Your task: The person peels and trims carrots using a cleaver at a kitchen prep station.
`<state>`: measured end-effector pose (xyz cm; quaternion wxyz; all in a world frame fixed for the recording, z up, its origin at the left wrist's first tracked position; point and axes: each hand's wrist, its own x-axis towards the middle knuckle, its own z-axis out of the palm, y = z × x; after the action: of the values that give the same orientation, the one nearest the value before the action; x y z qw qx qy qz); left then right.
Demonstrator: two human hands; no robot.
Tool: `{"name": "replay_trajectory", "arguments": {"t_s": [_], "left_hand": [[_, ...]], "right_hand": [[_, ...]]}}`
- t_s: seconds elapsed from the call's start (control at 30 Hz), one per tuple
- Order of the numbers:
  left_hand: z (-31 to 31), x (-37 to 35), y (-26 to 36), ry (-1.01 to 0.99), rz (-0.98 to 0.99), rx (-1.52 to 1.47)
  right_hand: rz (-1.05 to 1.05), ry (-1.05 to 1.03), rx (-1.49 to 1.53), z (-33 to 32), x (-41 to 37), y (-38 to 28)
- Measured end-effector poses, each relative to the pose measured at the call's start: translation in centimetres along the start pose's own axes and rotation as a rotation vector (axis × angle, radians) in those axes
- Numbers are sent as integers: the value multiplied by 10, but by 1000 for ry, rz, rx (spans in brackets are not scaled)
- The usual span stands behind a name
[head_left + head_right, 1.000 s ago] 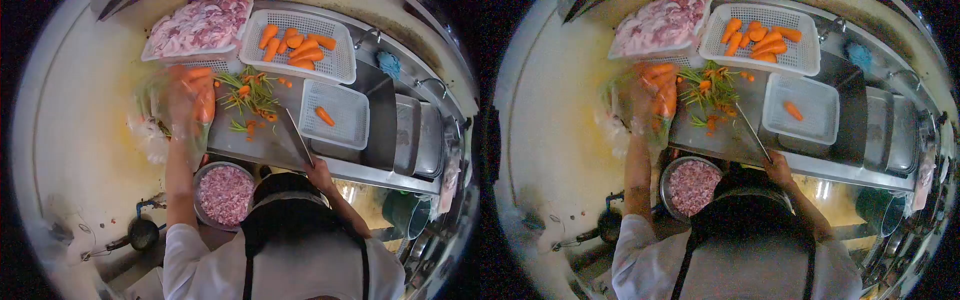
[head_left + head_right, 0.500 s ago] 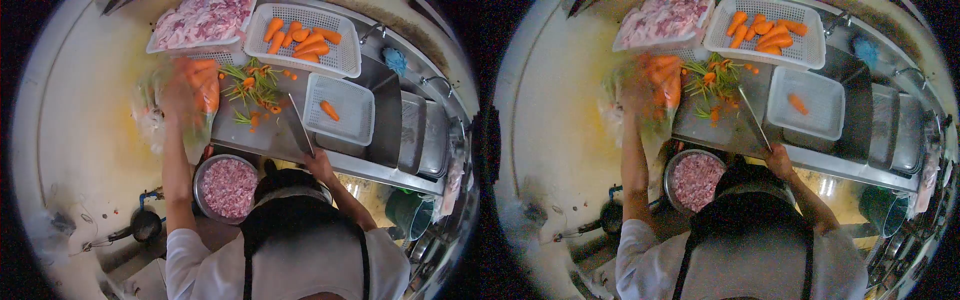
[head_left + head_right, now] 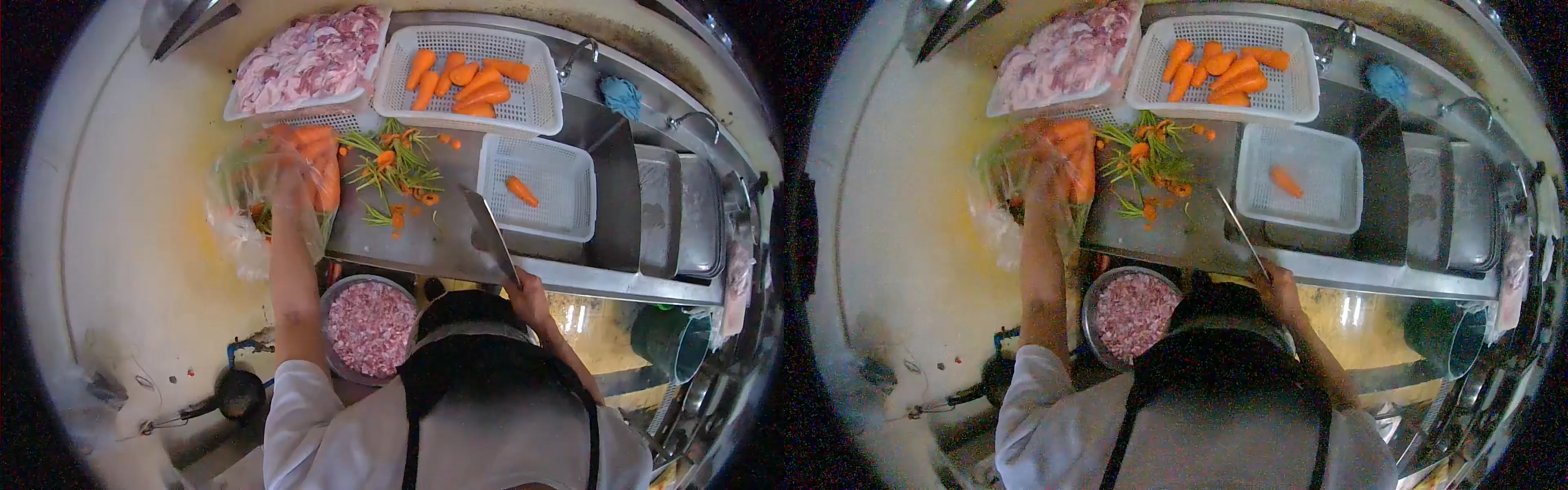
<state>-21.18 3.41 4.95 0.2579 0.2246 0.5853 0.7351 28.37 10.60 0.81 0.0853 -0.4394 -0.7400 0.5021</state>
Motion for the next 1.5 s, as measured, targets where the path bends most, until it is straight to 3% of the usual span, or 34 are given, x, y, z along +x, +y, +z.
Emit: {"name": "replay_trajectory", "arguments": {"t_s": [0.07, 0.27, 0.4, 0.47, 0.6, 0.67, 0.7, 0.77, 0.8, 0.87, 0.97, 1.03, 1.07, 1.13, 1.2, 1.23, 1.27, 1.33, 1.37, 1.4, 1.43, 1.47, 1.5], "left_hand": [[69, -47, 59, 136, -102, -291], [-11, 9, -7, 89, -251, -113], [4, -6, -8, 109, -181, 105], [20, -4, -10, 181, 98, 213], [5, 4, -12, 184, -64, 35], [-1, -5, -2, -23, 196, 680], [-3, -1, -3, -23, 196, 680], [-2, 4, -12, 230, -189, 142], [-19, 9, -25, 230, -193, 139], [-71, 27, -47, 211, 76, 154], [-107, 7, -22, 340, 41, 46], [-46, -72, 35, 484, 192, -164], [-51, -85, 46, 486, 251, -194], [-64, -106, 64, 497, 302, -226], [-72, -128, 88, 567, 335, -661], [-62, -142, 106, 576, 333, -660], [-43, -156, 123, 555, 329, -544], [-28, -175, 131, 431, 340, -263], [-18, -181, 124, 380, 287, -36], [1, -186, 118, 328, 232, 190], [13, -190, 107, 293, 42, 296], [30, -194, 92, 255, -234, 420], [45, -194, 71, 270, -238, 424]], "right_hand": [[-31, 35, 14, 0, -4, 0], [-126, 88, 169, 7, 0, 12], [-112, 26, 28, 7, 5, 15], [-84, 24, 20, 9, 8, 14], [-94, 31, 100, 11, 1, 4], [-67, 21, 160, 14, 0, 1], [-92, 23, 120, 16, 2, 6], [-106, 25, 73, 18, 1, 14], [-117, 16, 80, 18, 3, 16], [-129, 8, 86, 17, 6, 15], [-134, 32, 109, 14, 8, 10], [-188, 51, 51, 13, 9, 6], [-186, 47, 49, 10, 10, 1], [30, -105, -13, 4, 11, -8], [-21, -72, 34, 5, 13, -9], [-78, -32, 89, 7, 14, -11], [-77, -38, 86, 8, 17, -13], [-309, 95, 13, 10, 23, -17], [-306, 89, 11, 11, 28, -20], [-472, 172, -70, 12, 36, -22], [-640, 251, -149, 15, 41, -25], [-645, 237, -147, 15, 43, -34], [-461, 70, -142, 13, 42, -47]]}}
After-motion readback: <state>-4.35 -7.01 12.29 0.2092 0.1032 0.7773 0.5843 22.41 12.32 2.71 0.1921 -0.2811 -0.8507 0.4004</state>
